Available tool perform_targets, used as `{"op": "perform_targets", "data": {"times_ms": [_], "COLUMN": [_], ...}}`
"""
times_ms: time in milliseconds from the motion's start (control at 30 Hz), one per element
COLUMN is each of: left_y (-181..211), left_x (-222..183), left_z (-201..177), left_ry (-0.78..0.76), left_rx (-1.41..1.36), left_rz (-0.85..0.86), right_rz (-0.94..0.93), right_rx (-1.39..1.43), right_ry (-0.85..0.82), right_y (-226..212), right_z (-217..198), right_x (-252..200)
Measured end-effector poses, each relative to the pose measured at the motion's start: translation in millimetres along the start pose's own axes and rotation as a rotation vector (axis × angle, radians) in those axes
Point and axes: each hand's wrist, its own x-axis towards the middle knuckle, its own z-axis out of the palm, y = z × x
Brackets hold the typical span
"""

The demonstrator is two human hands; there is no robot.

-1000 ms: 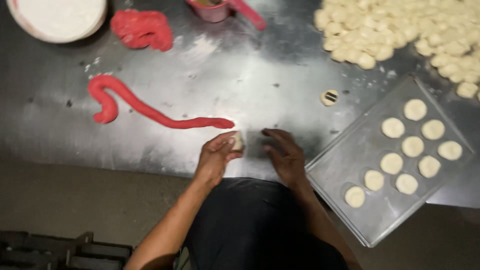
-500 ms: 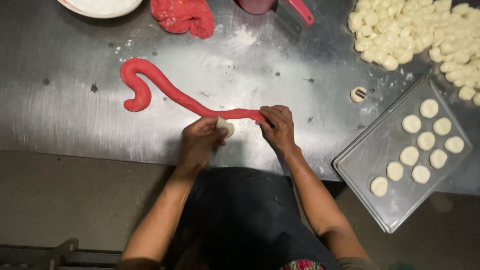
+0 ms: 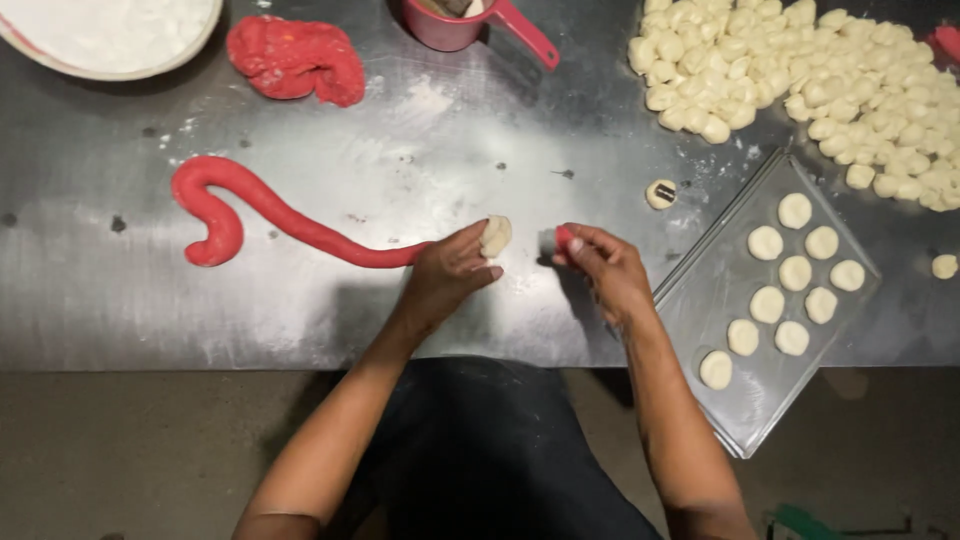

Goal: Shaping dough and placing it on a baking tray.

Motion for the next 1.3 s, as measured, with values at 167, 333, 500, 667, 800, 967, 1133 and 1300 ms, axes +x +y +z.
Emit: {"op": "perform_targets", "data": {"times_ms": [167,333,500,667,800,967,1133,1300], "left_y": [3,22,11,-15,-15,7,0,-8], "left_x": [2,-7,-1,17,28,10,9,14], "left_z": [65,128,162,171,177,177,170,148], "left_ry": [-0.047,-0.076,-0.127,0.103,0.470,0.401,0.539,0.220], "left_rx": [0.161,0.409,0.178,0.108,0.227,0.225,0.428,0.265], "left_rz": [0.035,0.097,0.161,-0.012,0.078,0.040,0.019,-0.044], "right_rz": [-0.275,-0.338,0.006,-0.154,-0.261,-0.399,-0.679,-0.763], "right_rx": [-0.130,-0.158,0.324,0.570,0.183,0.041,-0.174,-0.639], "right_ry": [-0.041,0.046,-0.278,-0.515,-0.356,-0.370,-0.384,0.098], "right_y": [-21,-1,-51,12,-6,-6,18,10], "right_z": [-5,-53,-82,-113,-91,-79,-72,-63], "right_x": [-62,-72,-67,-35,-34,-35,-32,-40]}}
